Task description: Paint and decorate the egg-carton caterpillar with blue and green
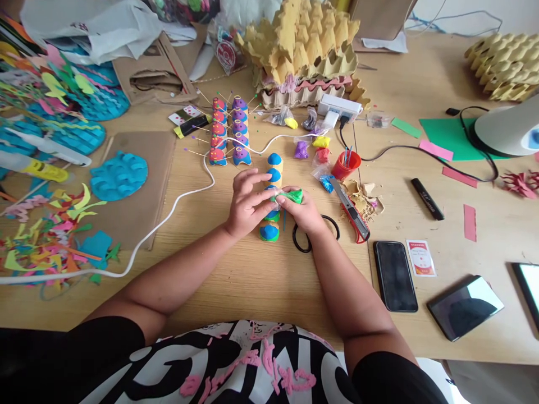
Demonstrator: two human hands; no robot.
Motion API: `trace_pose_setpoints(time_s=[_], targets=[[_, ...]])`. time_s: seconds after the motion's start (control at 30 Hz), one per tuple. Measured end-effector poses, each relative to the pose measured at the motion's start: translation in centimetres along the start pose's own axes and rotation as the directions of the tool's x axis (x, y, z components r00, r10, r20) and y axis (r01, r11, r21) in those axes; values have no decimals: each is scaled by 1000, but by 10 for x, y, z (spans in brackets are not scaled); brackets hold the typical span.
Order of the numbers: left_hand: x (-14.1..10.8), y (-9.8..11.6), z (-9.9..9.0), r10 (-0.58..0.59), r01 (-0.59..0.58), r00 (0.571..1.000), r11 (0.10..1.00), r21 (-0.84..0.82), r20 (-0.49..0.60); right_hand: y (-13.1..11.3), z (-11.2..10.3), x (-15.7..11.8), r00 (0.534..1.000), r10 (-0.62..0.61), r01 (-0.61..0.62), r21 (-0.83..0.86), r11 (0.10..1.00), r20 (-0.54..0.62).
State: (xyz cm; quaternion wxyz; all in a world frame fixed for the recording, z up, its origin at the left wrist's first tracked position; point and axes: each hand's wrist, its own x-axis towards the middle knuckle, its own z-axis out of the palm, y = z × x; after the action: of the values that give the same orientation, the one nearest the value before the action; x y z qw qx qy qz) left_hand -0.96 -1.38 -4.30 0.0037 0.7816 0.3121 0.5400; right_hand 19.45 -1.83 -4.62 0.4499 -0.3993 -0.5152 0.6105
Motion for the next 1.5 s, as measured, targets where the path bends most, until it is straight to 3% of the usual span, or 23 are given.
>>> trace_pose_setpoints(time_s=[0.13, 0.3, 0.47, 0.8, 1.0, 1.2, 1.37, 1.43, 1.5], targets=[[1, -2, -2, 9, -9, 1000, 999, -34, 17, -2, 2, -1, 999, 8, -7, 43, 999, -42], [-1, -5, -6, -10, 8, 999, 999, 47, 39, -6, 5, -2, 999, 8, -6, 45, 999, -49], [-3, -8, -6, -75, 74, 995, 997, 10, 64, -7, 7, -3, 998, -3, 5, 27, 1000, -63], [1, 4, -5, -133, 131, 989, 991, 32, 68, -2, 8, -3, 983, -8, 11, 13, 1000, -186], [5, 5, -4, -98, 97, 994, 995, -27, -50, -7, 15, -2, 969, 3, 11, 56, 998, -246], [9, 9, -5, -139, 133, 979, 990, -49, -149, -5, 16, -1, 960, -68, 88, 62, 994, -273], [4, 5, -2, -317, 281, 935, 937, -208, -161, -6, 17, 0, 947, -96, 107, 22, 994, -306], [1, 1, 1, -453, 401, 879, 871, -284, -149, -7, 18, 1, 940, -95, 109, 25, 994, -326], [0, -3, 5, -596, 515, 787, 776, -364, -160, -9, 20, 3, 935, -85, 111, 54, 992, -344]])
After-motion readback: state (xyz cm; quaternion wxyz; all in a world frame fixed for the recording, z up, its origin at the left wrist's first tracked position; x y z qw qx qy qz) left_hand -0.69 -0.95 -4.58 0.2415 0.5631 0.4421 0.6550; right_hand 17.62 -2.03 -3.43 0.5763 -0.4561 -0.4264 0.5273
